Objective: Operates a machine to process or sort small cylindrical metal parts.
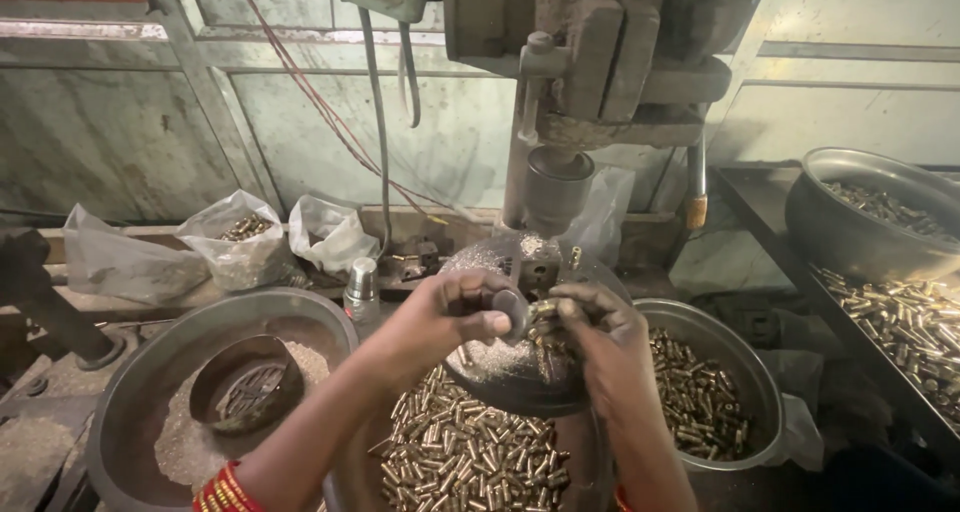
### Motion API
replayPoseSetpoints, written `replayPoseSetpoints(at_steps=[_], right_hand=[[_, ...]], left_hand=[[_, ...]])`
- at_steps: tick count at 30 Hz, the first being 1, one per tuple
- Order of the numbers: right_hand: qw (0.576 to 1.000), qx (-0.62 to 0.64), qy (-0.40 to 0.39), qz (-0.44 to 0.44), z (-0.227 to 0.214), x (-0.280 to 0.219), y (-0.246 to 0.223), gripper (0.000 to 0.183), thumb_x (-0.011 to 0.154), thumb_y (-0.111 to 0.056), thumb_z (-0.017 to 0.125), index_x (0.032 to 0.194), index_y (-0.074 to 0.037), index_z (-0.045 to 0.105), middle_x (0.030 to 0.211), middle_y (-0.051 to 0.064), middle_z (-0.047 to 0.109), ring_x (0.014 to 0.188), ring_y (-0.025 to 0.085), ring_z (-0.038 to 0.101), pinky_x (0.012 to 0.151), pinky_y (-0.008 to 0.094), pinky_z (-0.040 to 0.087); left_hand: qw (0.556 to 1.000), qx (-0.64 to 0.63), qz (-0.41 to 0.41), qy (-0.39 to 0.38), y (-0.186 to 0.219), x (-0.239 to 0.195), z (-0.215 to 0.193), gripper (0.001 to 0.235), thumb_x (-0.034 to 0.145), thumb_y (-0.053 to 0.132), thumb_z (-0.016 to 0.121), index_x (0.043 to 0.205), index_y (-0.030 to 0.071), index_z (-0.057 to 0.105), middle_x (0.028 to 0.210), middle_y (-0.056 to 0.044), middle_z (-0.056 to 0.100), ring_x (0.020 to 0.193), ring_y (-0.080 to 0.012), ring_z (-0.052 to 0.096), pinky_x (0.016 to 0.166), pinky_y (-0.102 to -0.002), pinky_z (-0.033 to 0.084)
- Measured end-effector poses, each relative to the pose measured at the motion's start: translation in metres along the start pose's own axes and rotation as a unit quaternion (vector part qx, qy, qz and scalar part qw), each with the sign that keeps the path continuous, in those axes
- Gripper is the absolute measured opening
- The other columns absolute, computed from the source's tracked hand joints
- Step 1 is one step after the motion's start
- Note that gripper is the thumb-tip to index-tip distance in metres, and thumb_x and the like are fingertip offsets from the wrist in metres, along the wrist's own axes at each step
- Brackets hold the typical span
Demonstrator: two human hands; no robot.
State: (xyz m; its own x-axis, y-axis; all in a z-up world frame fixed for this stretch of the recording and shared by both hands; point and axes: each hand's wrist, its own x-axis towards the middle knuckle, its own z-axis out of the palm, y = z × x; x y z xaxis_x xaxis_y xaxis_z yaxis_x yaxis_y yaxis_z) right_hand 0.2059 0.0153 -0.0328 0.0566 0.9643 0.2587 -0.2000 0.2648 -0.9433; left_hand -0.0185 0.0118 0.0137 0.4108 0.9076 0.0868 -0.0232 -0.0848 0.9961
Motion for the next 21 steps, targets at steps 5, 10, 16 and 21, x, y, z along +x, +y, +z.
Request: replayPoseSetpoints(at_steps=[5, 10, 16, 21], right_hand=[[0.989, 0.125, -0.032, 0.067, -0.009, 0.007, 0.017, 0.014, 0.094, -0.009, 0.07, 0.105, -0.001, 0.074, 0.086, 0.007, 0.072, 0.071, 0.015, 0.067, 0.065, 0.029, 0.055], [0.99, 0.106, -0.067, 0.064, -0.008, 0.001, 0.007, 0.011, 0.093, -0.011, 0.071, 0.1, -0.003, 0.074, 0.085, 0.006, 0.072, 0.071, 0.015, 0.067, 0.065, 0.029, 0.057], [0.996, -0.032, -0.069, -0.036, -0.01, 0.001, 0.006, 0.012, 0.093, -0.009, 0.075, 0.103, -0.002, 0.077, 0.091, 0.005, 0.073, 0.08, 0.011, 0.067, 0.073, 0.026, 0.055], [0.979, -0.174, 0.027, -0.104, -0.002, -0.006, -0.011, 0.028, 0.086, -0.011, 0.072, 0.114, -0.01, 0.075, 0.099, -0.003, 0.076, 0.074, 0.008, 0.064, 0.06, 0.023, 0.045]], left_hand=[[0.989, 0.09, 0.111, -0.022, -0.01, 0.005, -0.002, 0.02, 0.089, 0.004, 0.078, 0.107, 0.002, 0.07, 0.092, -0.001, 0.07, 0.088, -0.0094, 0.063, 0.08, -0.027, 0.053], [0.988, 0.151, 0.038, -0.015, 0.013, -0.002, 0.008, 0.013, 0.089, 0.005, 0.074, 0.101, 0.004, 0.071, 0.091, -0.003, 0.075, 0.083, -0.0095, 0.066, 0.079, -0.029, 0.057], [0.985, 0.156, 0.077, -0.007, -0.002, 0.003, 0.011, 0.013, 0.087, 0.005, 0.074, 0.099, 0.006, 0.07, 0.093, -0.004, 0.079, 0.087, -0.0085, 0.073, 0.081, -0.028, 0.06], [0.943, 0.314, 0.029, 0.105, 0.031, -0.002, 0.028, 0.021, 0.081, 0.016, 0.083, 0.098, 0.009, 0.074, 0.083, -0.005, 0.08, 0.072, -0.0148, 0.071, 0.069, -0.035, 0.056]])
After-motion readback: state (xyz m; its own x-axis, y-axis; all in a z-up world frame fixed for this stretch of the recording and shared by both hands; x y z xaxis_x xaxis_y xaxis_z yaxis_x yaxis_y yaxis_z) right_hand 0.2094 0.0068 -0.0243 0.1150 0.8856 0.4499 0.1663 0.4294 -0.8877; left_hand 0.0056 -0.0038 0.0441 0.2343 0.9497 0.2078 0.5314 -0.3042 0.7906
